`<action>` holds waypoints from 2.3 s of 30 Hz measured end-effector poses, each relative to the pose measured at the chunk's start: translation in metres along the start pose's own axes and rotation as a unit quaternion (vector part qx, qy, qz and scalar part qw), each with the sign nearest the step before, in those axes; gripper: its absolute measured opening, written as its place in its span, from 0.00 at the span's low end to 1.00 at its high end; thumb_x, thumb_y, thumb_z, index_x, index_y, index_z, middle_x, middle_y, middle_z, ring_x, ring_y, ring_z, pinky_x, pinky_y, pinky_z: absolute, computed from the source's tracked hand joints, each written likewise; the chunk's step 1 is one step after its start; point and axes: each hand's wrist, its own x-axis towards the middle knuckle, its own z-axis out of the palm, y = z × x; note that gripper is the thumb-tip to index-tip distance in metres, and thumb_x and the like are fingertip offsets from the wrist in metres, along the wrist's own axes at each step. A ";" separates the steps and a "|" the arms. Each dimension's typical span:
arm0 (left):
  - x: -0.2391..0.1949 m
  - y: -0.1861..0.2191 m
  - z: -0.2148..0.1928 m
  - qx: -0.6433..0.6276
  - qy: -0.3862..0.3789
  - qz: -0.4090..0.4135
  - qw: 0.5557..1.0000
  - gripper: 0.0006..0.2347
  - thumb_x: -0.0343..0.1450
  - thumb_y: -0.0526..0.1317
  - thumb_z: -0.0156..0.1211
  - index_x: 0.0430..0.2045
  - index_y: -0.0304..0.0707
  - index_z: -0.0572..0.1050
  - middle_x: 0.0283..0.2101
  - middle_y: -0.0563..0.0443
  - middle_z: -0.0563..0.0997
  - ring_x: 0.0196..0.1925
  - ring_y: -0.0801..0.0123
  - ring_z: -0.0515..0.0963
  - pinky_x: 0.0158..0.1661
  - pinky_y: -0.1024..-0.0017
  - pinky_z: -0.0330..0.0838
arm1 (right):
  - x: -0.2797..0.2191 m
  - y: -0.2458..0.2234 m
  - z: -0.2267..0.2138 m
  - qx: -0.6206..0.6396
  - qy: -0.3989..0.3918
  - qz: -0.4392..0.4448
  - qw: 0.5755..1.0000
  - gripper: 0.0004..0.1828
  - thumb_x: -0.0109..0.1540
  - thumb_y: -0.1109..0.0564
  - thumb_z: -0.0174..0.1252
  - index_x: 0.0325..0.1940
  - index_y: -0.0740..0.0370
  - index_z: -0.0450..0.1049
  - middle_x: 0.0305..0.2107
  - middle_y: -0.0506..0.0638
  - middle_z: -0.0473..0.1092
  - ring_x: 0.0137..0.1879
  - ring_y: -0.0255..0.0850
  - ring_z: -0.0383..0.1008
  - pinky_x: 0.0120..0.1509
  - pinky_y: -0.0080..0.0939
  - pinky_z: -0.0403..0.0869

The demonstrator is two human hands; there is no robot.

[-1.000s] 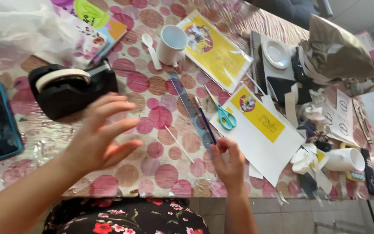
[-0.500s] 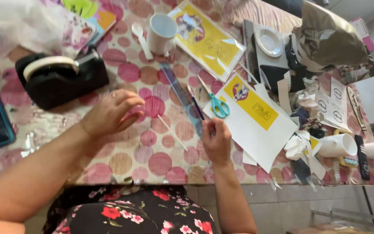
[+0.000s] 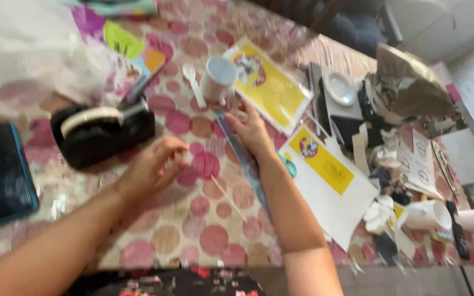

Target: The person applies adhesive tape to a white ceramic bottle and a white mug, smoothing the tape with their fingers. They then use scissors to cut a yellow printed label from a sheet of paper.

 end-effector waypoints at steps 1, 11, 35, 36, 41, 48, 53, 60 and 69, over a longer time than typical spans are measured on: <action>0.002 -0.003 -0.002 -0.005 0.008 -0.026 1.000 0.12 0.73 0.42 0.60 0.47 0.39 0.74 0.42 0.44 0.78 0.32 0.56 0.80 0.31 0.61 0.76 | 0.032 0.003 0.013 0.044 -0.002 0.051 0.998 0.45 0.59 0.40 0.69 0.73 0.62 0.62 0.62 0.68 0.67 0.58 0.64 0.76 0.62 0.56 0.78; 0.005 -0.006 0.007 -0.051 0.063 -0.127 0.989 0.21 0.71 0.43 0.64 0.59 0.35 0.71 0.49 0.40 0.75 0.49 0.53 0.80 0.45 0.62 0.78 | -0.051 -0.089 0.012 -0.003 0.098 -0.085 0.992 0.13 0.66 0.44 0.59 0.39 0.54 0.73 0.22 0.58 0.72 0.34 0.60 0.77 0.40 0.57 0.72; -0.012 -0.014 0.043 -0.556 0.090 -0.369 0.739 0.30 0.75 0.54 0.49 0.73 0.53 0.51 0.55 0.36 0.73 0.54 0.47 0.78 0.49 0.31 0.72 | -0.146 -0.071 0.039 0.396 0.042 -0.097 0.912 0.25 0.59 0.67 0.69 0.59 0.71 0.72 0.47 0.53 0.71 0.50 0.37 0.73 0.55 0.34 0.80; -0.010 -0.011 0.042 -0.551 0.087 -0.371 0.743 0.29 0.75 0.54 0.48 0.73 0.53 0.51 0.55 0.36 0.74 0.54 0.48 0.78 0.49 0.31 0.73 | -0.145 -0.073 0.038 0.398 0.040 -0.092 0.912 0.24 0.59 0.67 0.69 0.58 0.72 0.72 0.46 0.54 0.72 0.50 0.38 0.73 0.55 0.34 0.80; -0.011 -0.014 0.044 -0.546 0.086 -0.371 0.746 0.30 0.75 0.55 0.49 0.73 0.54 0.49 0.53 0.38 0.74 0.52 0.52 0.80 0.47 0.36 0.77 | -0.140 -0.064 0.040 0.403 0.037 -0.087 0.910 0.26 0.58 0.67 0.70 0.58 0.72 0.72 0.46 0.56 0.72 0.49 0.39 0.74 0.54 0.36 0.81; -0.015 -0.019 0.044 -0.543 0.075 -0.378 0.746 0.30 0.75 0.54 0.48 0.73 0.52 0.50 0.53 0.37 0.73 0.53 0.52 0.78 0.50 0.35 0.74 | -0.142 -0.063 0.046 0.357 0.049 -0.143 0.922 0.29 0.62 0.65 0.66 0.66 0.68 0.66 0.48 0.54 0.70 0.50 0.38 0.71 0.56 0.37 0.80; -0.018 -0.022 0.045 -0.542 0.065 -0.377 0.748 0.30 0.76 0.54 0.47 0.74 0.52 0.48 0.53 0.37 0.73 0.53 0.52 0.77 0.51 0.35 0.73 | -0.144 -0.070 0.034 0.215 0.047 -0.233 0.947 0.28 0.68 0.60 0.58 0.73 0.61 0.64 0.52 0.54 0.64 0.51 0.38 0.70 0.57 0.36 0.78; -0.006 0.005 0.030 -0.534 0.067 -0.385 0.750 0.31 0.76 0.53 0.48 0.74 0.50 0.48 0.54 0.35 0.72 0.55 0.50 0.75 0.53 0.35 0.72 | -0.146 -0.077 0.028 0.105 0.083 -0.291 0.947 0.22 0.67 0.58 0.60 0.65 0.63 0.73 0.50 0.60 0.68 0.47 0.46 0.76 0.52 0.41 0.82; 0.001 0.020 0.024 -0.523 0.096 -0.386 0.754 0.32 0.75 0.53 0.48 0.75 0.51 0.45 0.59 0.34 0.68 0.58 0.50 0.73 0.55 0.37 0.71 | -0.154 -0.085 0.037 0.079 0.141 -0.334 0.929 0.13 0.61 0.64 0.66 0.50 0.63 0.81 0.56 0.67 0.72 0.54 0.55 0.80 0.55 0.46 0.81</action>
